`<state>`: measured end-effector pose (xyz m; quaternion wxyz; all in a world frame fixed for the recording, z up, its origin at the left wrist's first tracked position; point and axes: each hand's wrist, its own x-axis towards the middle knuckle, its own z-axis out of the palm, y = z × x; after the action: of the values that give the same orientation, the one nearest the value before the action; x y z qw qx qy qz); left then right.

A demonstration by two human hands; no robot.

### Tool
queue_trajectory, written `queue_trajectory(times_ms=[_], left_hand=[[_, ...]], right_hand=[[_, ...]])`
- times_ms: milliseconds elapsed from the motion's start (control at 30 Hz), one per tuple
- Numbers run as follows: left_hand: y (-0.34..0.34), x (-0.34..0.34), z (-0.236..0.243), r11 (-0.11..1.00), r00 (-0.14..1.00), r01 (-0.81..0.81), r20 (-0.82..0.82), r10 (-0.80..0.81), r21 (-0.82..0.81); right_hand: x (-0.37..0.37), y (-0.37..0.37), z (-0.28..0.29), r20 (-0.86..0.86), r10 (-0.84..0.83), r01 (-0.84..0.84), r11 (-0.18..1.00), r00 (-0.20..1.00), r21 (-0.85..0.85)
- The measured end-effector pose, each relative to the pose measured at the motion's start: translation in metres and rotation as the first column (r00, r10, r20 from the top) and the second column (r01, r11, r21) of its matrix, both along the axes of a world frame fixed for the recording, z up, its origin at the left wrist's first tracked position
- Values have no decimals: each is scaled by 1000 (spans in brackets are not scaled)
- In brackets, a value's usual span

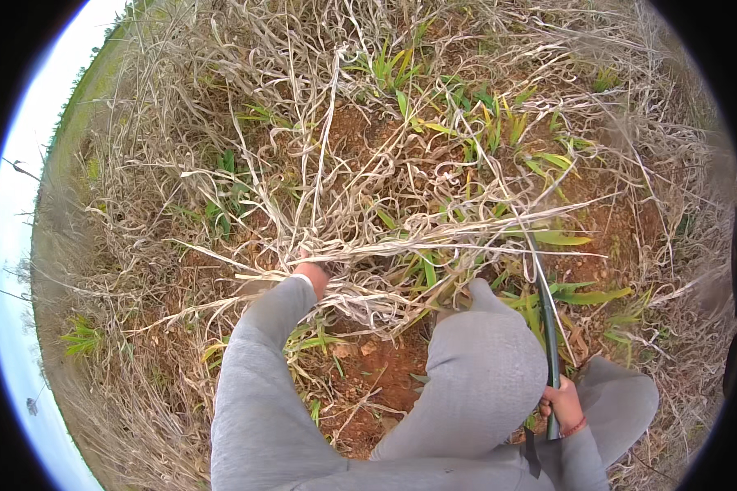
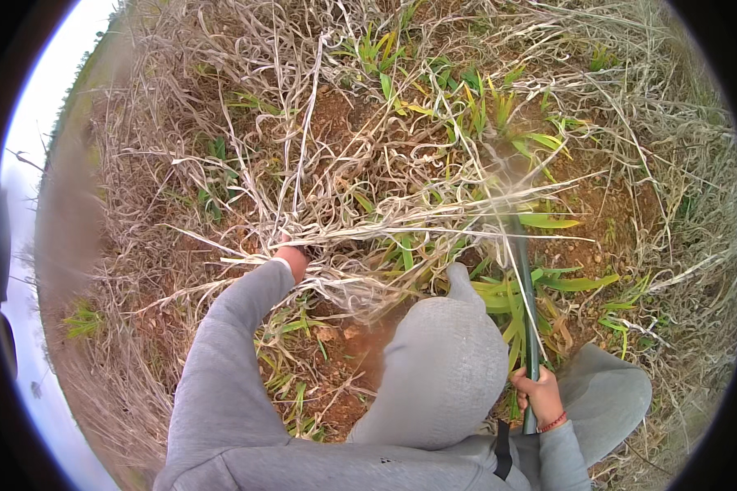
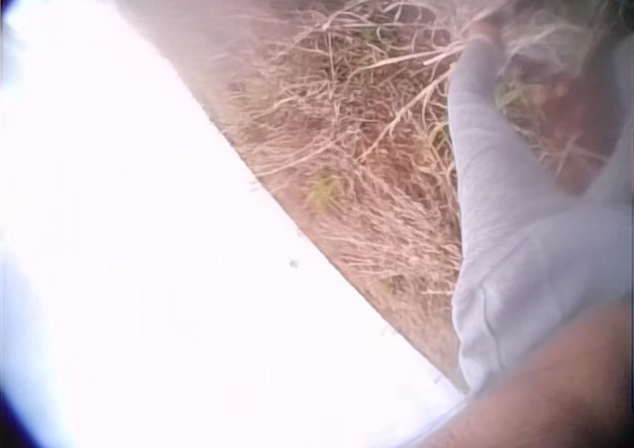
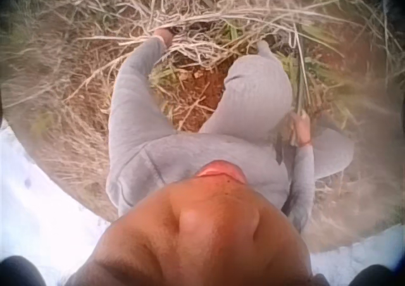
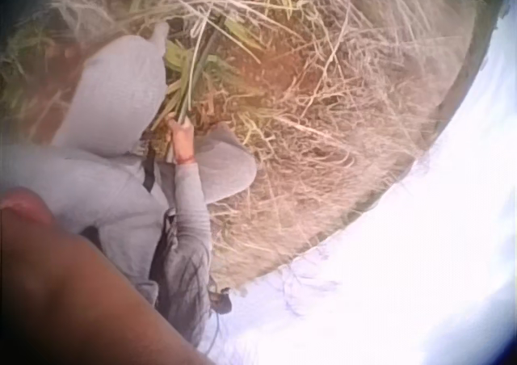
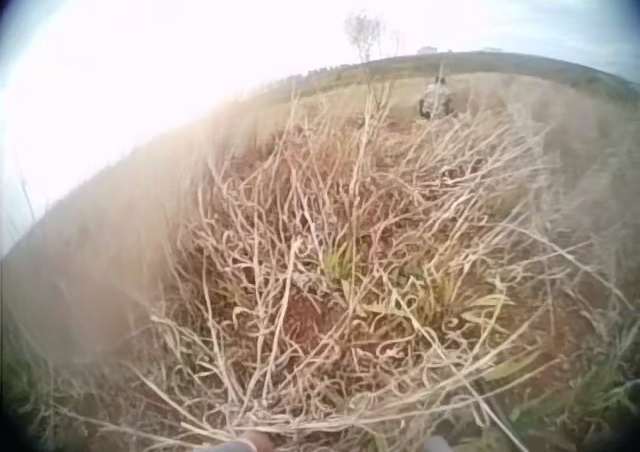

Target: The person uses a curved sickle to cut and pull dry vines from the ground while kneeling. They repeatedly gather bundles of dried stems, sever them near the base, and move them aside, exposing green shoots underneath.

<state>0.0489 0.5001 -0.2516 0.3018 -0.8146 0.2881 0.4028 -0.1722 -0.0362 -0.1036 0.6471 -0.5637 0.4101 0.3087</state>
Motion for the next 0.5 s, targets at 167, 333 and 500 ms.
queue_trajectory(times_ms=[167, 333, 500], left_hand=[[-22, -21, 12, 989, 987, -7, -156, 30, 148], [-35, -51, 41, 988, 990, 39, -139, -18, 151], [-55, -93, 115, 985, 986, 116, -134, -100, 125]], right_hand=[[-19, -6, -2, 21, -17, 15, 997, 1000, 72], [-42, -15, 5, 39, -47, 43, 993, 998, 110], [-64, -25, 13, 55, -171, 157, 966, 984, 204]])
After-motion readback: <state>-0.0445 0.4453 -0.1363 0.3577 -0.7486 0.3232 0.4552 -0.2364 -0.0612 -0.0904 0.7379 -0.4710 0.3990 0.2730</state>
